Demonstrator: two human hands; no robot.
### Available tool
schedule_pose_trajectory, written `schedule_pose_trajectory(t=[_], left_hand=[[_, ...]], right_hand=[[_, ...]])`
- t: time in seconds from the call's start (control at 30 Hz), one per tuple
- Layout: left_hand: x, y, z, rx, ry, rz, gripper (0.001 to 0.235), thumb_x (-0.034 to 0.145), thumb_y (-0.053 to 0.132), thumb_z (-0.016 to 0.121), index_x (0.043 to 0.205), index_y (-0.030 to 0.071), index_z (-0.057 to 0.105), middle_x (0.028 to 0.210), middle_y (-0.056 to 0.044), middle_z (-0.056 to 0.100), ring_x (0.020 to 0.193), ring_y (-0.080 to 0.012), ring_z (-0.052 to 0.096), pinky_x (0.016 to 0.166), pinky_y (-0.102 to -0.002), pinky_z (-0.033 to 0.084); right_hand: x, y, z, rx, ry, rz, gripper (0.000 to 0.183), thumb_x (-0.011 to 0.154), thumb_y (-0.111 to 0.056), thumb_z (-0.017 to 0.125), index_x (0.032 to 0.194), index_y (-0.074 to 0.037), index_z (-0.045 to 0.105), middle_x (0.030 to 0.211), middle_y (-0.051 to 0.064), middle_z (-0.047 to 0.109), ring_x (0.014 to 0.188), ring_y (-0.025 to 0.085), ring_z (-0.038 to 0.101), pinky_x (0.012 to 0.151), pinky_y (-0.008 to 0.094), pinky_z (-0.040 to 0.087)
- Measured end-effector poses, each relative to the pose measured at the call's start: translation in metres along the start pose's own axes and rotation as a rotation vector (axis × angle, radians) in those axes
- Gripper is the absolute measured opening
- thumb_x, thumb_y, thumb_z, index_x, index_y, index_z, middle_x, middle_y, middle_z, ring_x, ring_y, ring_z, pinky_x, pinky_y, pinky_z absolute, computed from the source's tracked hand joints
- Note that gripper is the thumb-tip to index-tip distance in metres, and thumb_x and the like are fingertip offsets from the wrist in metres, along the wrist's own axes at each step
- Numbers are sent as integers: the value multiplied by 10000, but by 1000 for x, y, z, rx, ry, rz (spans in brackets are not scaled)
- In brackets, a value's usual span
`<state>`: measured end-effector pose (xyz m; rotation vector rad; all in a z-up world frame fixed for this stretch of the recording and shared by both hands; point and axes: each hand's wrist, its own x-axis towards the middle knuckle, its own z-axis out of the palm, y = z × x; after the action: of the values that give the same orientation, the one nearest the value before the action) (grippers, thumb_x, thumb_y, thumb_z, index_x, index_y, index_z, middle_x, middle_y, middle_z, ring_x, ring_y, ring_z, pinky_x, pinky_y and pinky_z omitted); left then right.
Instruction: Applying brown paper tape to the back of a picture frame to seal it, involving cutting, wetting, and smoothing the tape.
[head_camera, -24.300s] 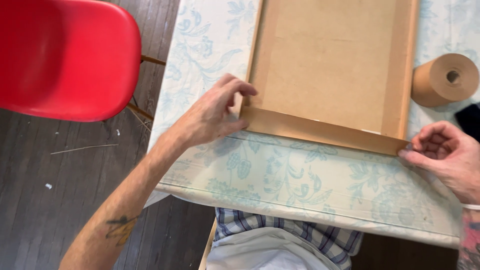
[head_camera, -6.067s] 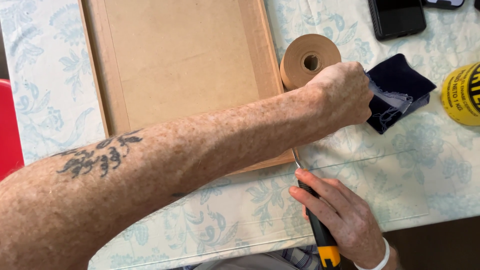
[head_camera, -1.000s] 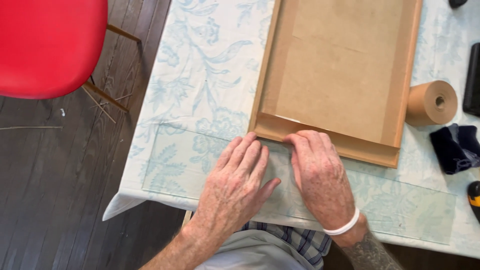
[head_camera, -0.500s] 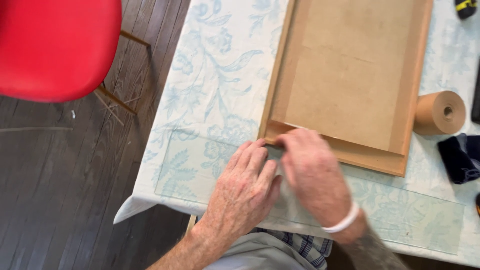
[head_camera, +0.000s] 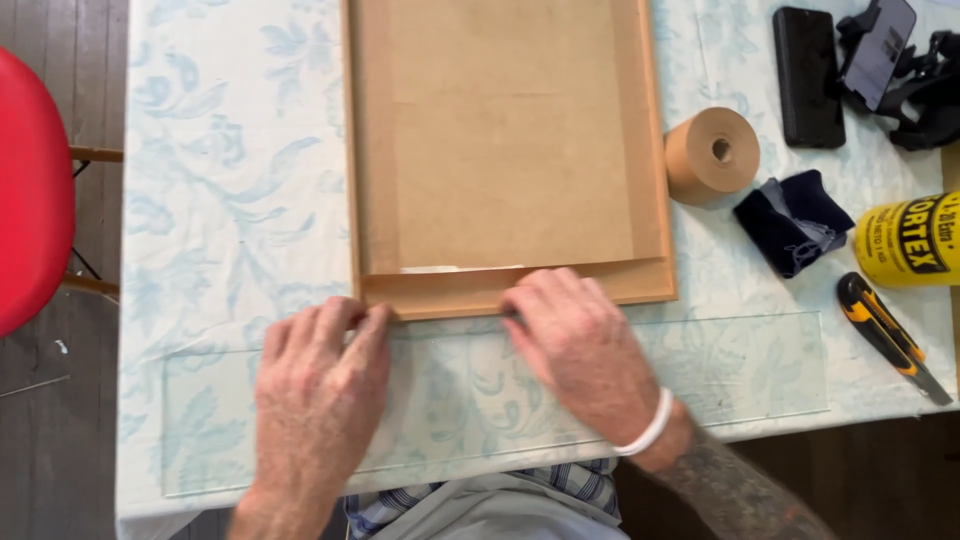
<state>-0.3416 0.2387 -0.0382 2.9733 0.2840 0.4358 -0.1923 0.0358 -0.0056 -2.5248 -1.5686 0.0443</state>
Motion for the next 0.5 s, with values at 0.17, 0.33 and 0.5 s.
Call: schedule_pose_trajectory(t=[0.17, 0.33, 0.5], left_hand=[[10, 2, -16, 75, -16, -10, 132, 962, 250, 746, 1068, 171, 736, 972, -10, 664, 842, -203, 632, 773, -369, 489], [12, 1, -23, 158, -30, -12, 59, 979, 236, 750, 1004, 191, 724, 920, 11, 645, 837, -210, 638, 785, -371, 496], [14, 1, -24, 188, -38, 4, 79, 1004, 223, 750, 959, 186, 698, 903, 24, 632, 805, -190, 626, 746, -358, 486]], right_hand=[[-45, 65, -18, 1, -15, 109, 211, 905, -217, 778, 1057, -99, 694, 1010, 89, 733, 937, 216, 703, 901, 359, 573], [-63, 100, -40, -6, -27, 155, 211, 852, -129, 820, 951, -86, 638, 908, 49, 667, 887, 223, 641, 834, 350, 535], [-60, 105, -38, -25, -42, 101, 217, 856, -127, 804, 967, -77, 625, 930, 55, 661, 884, 237, 629, 796, 357, 532]])
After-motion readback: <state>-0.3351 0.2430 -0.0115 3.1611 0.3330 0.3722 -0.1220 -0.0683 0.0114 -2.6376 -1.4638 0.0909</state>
